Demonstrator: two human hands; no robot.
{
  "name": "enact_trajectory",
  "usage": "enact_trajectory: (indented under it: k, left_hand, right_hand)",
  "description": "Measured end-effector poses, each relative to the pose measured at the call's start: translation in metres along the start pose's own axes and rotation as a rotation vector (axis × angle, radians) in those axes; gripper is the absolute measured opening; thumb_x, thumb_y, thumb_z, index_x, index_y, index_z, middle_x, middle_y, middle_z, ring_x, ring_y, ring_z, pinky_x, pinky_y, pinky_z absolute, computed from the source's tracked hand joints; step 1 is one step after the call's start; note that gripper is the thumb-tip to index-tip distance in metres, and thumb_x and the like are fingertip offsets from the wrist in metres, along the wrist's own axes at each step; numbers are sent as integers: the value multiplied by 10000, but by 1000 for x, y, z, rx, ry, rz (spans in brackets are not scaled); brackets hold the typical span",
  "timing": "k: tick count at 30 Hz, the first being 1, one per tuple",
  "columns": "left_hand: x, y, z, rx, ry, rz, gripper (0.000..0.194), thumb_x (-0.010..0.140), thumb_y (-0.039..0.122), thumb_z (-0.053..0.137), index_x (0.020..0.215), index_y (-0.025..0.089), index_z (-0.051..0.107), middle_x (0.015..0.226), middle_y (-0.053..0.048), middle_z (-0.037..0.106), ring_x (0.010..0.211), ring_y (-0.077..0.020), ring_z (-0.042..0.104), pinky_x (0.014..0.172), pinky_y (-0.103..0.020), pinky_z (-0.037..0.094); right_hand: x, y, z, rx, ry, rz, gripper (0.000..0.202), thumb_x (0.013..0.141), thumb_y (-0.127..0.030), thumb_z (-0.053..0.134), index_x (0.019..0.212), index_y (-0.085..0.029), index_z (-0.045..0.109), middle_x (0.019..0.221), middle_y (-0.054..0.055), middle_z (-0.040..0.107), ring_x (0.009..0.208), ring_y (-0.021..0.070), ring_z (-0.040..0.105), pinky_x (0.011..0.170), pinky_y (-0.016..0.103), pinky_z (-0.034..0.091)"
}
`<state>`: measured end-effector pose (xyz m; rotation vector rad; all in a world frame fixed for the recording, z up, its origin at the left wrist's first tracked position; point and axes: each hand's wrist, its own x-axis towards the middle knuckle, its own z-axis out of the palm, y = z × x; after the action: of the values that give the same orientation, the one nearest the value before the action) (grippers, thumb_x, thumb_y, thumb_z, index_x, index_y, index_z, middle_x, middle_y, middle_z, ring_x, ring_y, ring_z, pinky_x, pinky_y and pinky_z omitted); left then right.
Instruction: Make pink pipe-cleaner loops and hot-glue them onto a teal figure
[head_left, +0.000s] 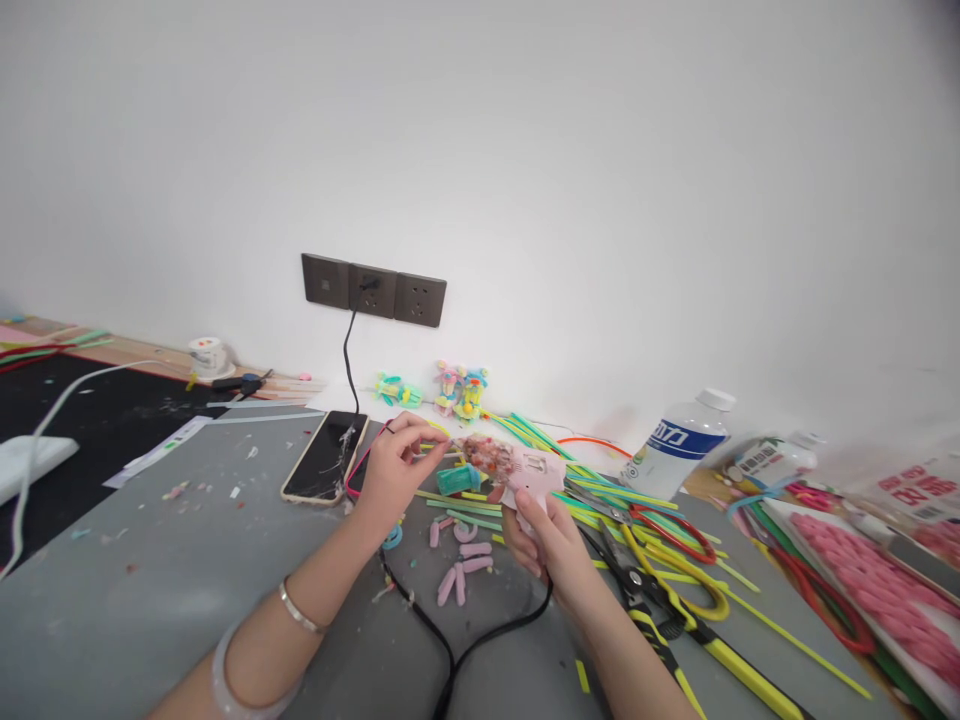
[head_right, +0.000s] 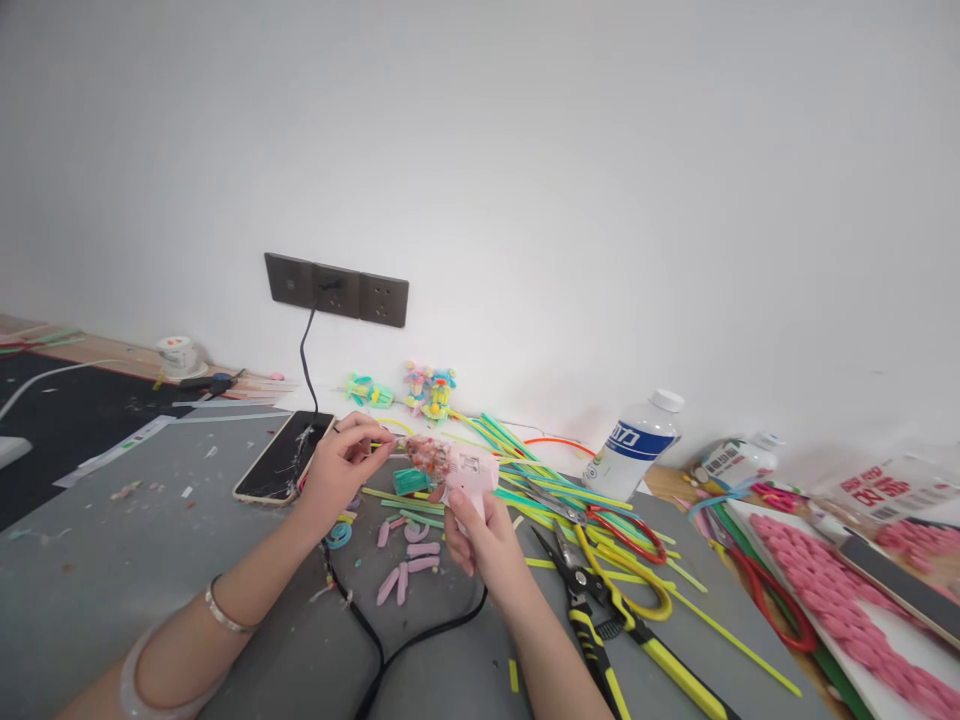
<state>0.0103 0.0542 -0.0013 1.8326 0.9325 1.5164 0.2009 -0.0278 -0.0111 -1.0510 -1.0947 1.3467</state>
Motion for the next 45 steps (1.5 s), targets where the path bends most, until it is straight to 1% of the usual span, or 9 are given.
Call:
enact_trajectory:
  k: [7,12,17,24,27,29,33,39,45]
  left_hand:
    - [1,-2,1,-4,9,18,120,832,265,676,761,184,729,785,-25,596,566,-105,451,467,-216,326]
    - [1,-2,1,-10,15,32,101,822,248,692,751,185,724,773,-15,601,541,-96,431,464,-223,318]
    - [1,-4,1,7,43,75,85,826,228,697,757,185,721,768,-8,609,544,-93,428,490,-228,335]
    - [0,-10,0,59,52,138,74,852,219,683,792,191,716,796,-6,615,553,-93,452,512,-225,375]
    - [0,-9,-1,114,63,150,63,860,211,681,814,197,722,838,-18,608,646,-118,535,573,-229,434]
    - [0,-8,-1,125,80,167,66,863,204,679,816,199,725,864,-25,599,751,-146,596,659,-246,484]
    - [1,-7,-2,120,101,205,62,853,175,686,813,199,727,898,-29,598,862,-175,636,805,-293,513]
    - [0,-9,-2,136,97,194,63,849,174,690,806,198,729,984,-49,603,924,-197,646,847,-323,512]
    - [1,-9,-3,147,107,176,70,850,181,687,804,197,737,1083,-69,616,881,-191,650,863,-349,501]
  right_hand:
    - [1,0,0,-11,-10,7,597,741,-739,669,837,-151,629,421,-122,322,324,29,204,339,181,153]
    - [0,1,0,7,-1,-7,551,782,-699,667,826,-151,630,426,-119,322,332,25,204,352,179,167]
    - [1,4,-3,5,2,-20,522,807,-678,656,836,-158,625,427,-115,335,324,23,216,352,180,162]
    - [3,4,-4,-16,-1,-31,558,796,-705,643,836,-150,612,413,-121,326,320,27,216,346,174,174]
    - [2,2,-3,-15,3,-38,539,810,-687,642,842,-150,606,415,-120,338,320,26,213,344,171,175]
    - [2,1,-3,-16,9,-36,526,815,-679,641,840,-155,599,410,-118,350,314,29,212,336,172,174]
    - [3,4,-3,-20,32,-29,530,813,-690,633,837,-163,591,401,-122,350,302,33,224,330,172,199]
    - [3,5,-3,-30,55,-41,523,807,-687,642,843,-168,594,401,-122,350,303,37,222,338,182,214]
    - [3,8,-4,-177,143,-77,557,813,-675,640,926,-130,637,411,-103,375,335,57,263,360,203,226]
